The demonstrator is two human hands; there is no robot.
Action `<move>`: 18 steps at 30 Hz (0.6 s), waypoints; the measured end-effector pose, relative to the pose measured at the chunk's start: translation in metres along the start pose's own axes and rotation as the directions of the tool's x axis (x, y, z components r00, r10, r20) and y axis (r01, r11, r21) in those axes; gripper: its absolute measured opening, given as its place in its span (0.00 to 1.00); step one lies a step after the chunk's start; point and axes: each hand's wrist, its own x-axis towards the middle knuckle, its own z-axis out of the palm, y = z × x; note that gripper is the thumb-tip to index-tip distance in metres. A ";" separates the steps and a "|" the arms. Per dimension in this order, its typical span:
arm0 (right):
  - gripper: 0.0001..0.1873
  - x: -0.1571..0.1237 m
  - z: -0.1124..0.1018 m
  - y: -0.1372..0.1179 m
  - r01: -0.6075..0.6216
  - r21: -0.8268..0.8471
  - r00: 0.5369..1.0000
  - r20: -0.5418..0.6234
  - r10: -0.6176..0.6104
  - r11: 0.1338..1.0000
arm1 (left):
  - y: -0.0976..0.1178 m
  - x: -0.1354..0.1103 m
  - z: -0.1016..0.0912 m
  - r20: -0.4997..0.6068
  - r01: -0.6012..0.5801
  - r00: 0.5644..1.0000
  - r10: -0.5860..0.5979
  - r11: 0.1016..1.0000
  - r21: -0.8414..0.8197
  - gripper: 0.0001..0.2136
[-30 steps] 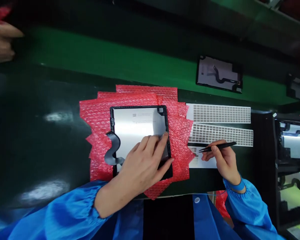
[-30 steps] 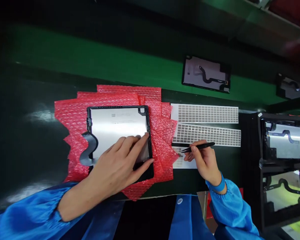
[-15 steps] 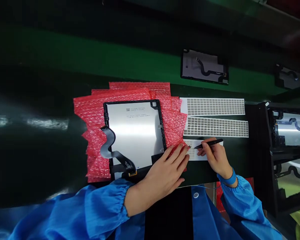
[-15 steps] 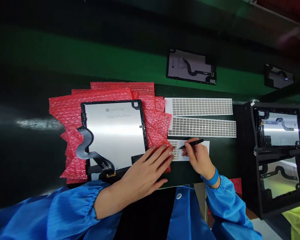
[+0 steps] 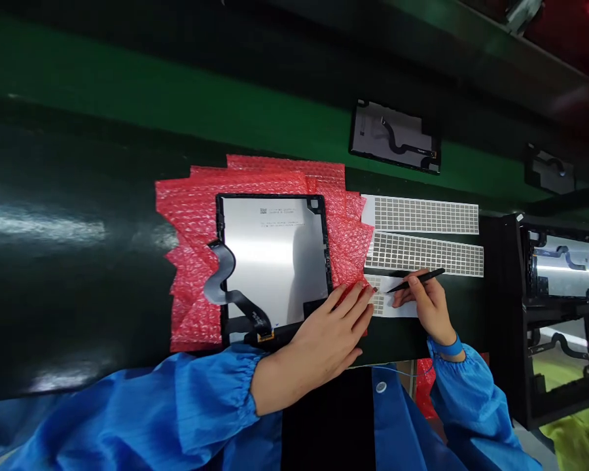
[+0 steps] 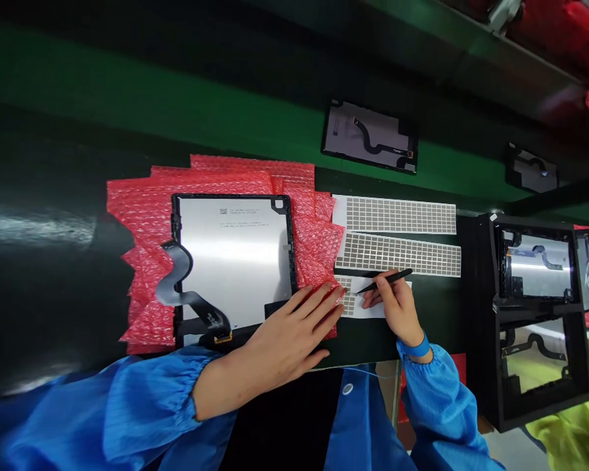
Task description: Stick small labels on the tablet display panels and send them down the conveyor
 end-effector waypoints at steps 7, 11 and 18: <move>0.14 0.014 0.024 -0.038 0.090 0.078 0.996 -0.011 -0.089 0.993 | 0.000 -0.008 -0.020 -0.104 -0.023 0.994 0.018 0.999 -0.047 0.31; 0.14 0.041 0.086 -0.077 0.147 0.075 0.983 0.104 -0.154 0.986 | -0.018 -0.034 -0.057 -0.209 0.037 0.976 -0.056 0.995 -0.094 0.21; 0.19 0.091 0.198 -0.096 0.155 0.046 0.931 0.327 -0.161 0.987 | -0.079 -0.064 -0.052 -0.207 0.303 0.935 -0.290 0.952 0.038 0.29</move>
